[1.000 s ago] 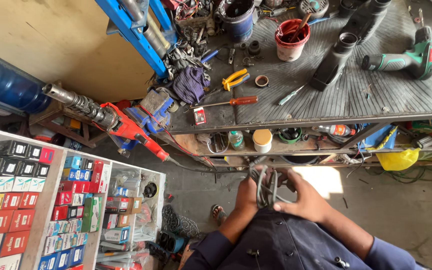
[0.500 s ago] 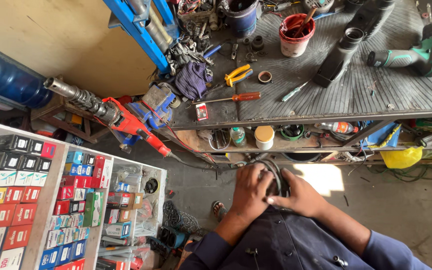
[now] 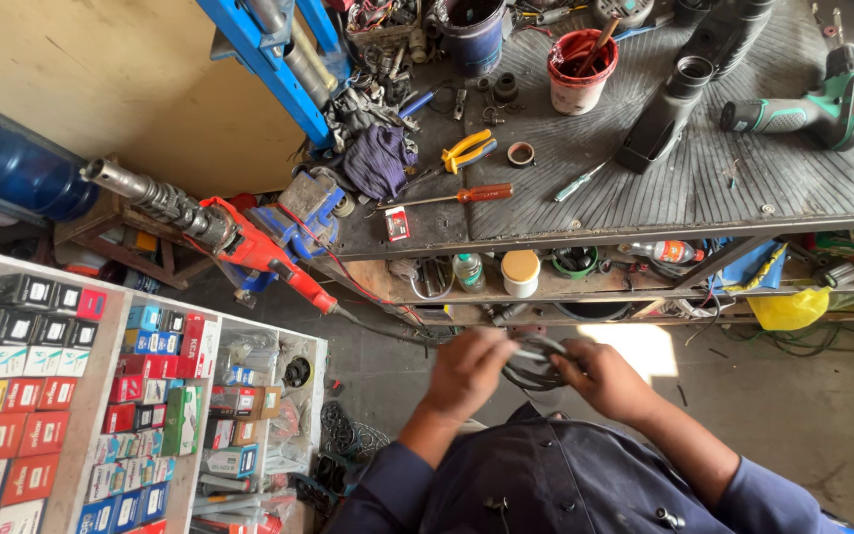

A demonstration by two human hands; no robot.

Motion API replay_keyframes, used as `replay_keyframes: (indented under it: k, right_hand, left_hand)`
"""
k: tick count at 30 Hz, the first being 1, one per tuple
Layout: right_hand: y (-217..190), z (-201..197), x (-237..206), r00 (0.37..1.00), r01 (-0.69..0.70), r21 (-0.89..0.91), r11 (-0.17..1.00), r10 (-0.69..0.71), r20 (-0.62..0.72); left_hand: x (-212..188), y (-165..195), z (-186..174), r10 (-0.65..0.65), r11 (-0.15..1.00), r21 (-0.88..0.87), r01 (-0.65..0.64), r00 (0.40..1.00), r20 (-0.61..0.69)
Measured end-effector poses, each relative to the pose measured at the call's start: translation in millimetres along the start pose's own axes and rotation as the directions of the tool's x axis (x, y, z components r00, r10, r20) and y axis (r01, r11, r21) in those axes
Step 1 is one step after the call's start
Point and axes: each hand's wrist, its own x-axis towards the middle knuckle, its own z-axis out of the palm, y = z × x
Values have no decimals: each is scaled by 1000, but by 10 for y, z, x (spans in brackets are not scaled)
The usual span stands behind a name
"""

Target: The person cleans a cylindrical metal part with a cloth, applies grease to a shaft held in a bench vise, and then strips and twists wires. The person handles the parts and tools directly on a cluttered workbench.

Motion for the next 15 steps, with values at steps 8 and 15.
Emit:
replay_keyframes:
  k: [8, 15]
  right_hand:
    - [20, 132, 29, 990, 139, 367, 920, -140, -25]
    - [-170, 75, 104, 966, -223, 887, 403, 215, 145]
  left_hand:
    - [165, -625, -420, -1000, 20, -983, 184, 25, -15]
    - [244, -754, -782, -658, 678, -313, 665, 739, 144]
